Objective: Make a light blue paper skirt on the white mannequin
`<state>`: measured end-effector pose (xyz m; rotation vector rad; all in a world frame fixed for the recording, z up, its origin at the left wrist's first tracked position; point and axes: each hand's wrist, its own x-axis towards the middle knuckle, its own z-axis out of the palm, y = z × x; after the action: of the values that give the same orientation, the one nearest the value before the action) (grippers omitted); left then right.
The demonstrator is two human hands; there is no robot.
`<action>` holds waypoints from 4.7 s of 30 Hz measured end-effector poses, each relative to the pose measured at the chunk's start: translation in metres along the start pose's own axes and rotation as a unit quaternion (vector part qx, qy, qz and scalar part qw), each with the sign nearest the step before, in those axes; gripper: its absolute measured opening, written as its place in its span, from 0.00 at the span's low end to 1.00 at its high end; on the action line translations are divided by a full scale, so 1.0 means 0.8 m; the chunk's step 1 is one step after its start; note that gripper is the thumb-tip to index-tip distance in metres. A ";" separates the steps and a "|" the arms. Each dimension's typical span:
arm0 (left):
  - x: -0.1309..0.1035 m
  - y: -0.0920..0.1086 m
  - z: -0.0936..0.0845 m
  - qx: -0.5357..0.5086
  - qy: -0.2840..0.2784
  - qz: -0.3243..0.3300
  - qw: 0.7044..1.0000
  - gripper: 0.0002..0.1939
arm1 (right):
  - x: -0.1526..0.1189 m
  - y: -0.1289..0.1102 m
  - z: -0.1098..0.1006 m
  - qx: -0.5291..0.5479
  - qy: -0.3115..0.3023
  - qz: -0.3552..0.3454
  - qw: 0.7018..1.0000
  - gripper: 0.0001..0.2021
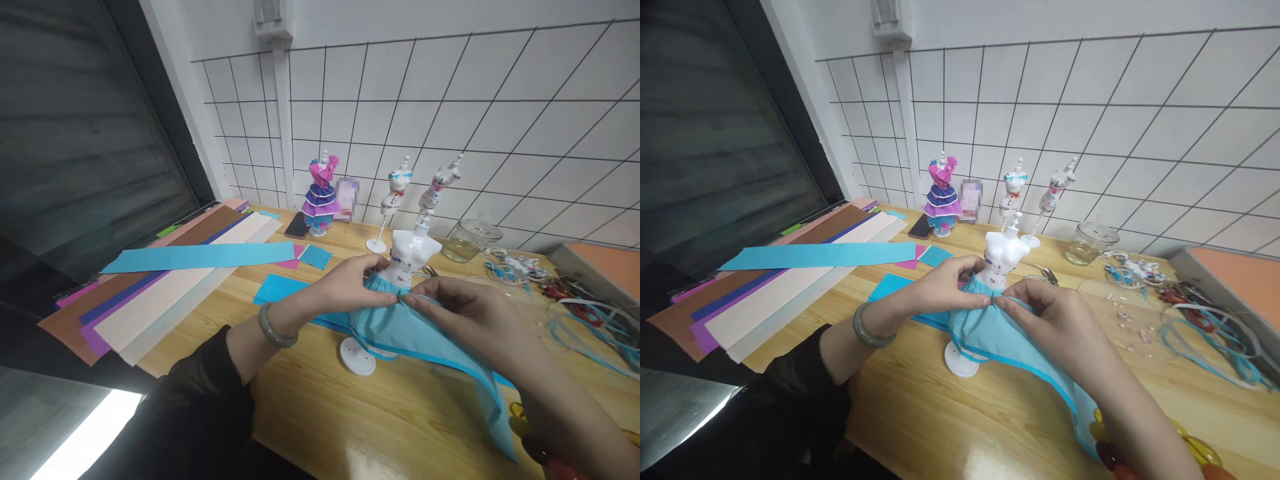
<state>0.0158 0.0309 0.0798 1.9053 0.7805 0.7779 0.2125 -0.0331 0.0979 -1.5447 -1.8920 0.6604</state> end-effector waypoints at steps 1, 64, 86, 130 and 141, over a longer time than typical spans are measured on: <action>0.000 0.000 0.000 0.000 -0.002 0.002 1.000 0.20 | 0.000 0.001 0.001 0.003 0.004 0.011 1.000 0.21; 0.000 0.003 -0.016 -0.066 -0.095 -0.006 0.993 0.23 | 0.005 0.008 -0.008 0.160 -0.159 0.060 0.972 0.17; -0.003 0.008 -0.013 -0.026 -0.065 -0.026 0.997 0.25 | -0.001 0.001 -0.008 0.154 -0.158 0.025 0.975 0.18; -0.004 0.009 -0.012 -0.098 -0.059 -0.007 0.993 0.26 | 0.004 0.008 0.002 0.153 -0.094 0.016 0.984 0.16; -0.007 0.009 -0.014 -0.034 -0.084 0.012 0.996 0.30 | 0.002 0.009 -0.008 0.165 -0.164 0.023 0.972 0.16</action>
<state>0.0050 0.0294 0.0898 1.8944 0.6207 0.6403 0.2216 -0.0301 0.0973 -1.3297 -1.8585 1.2474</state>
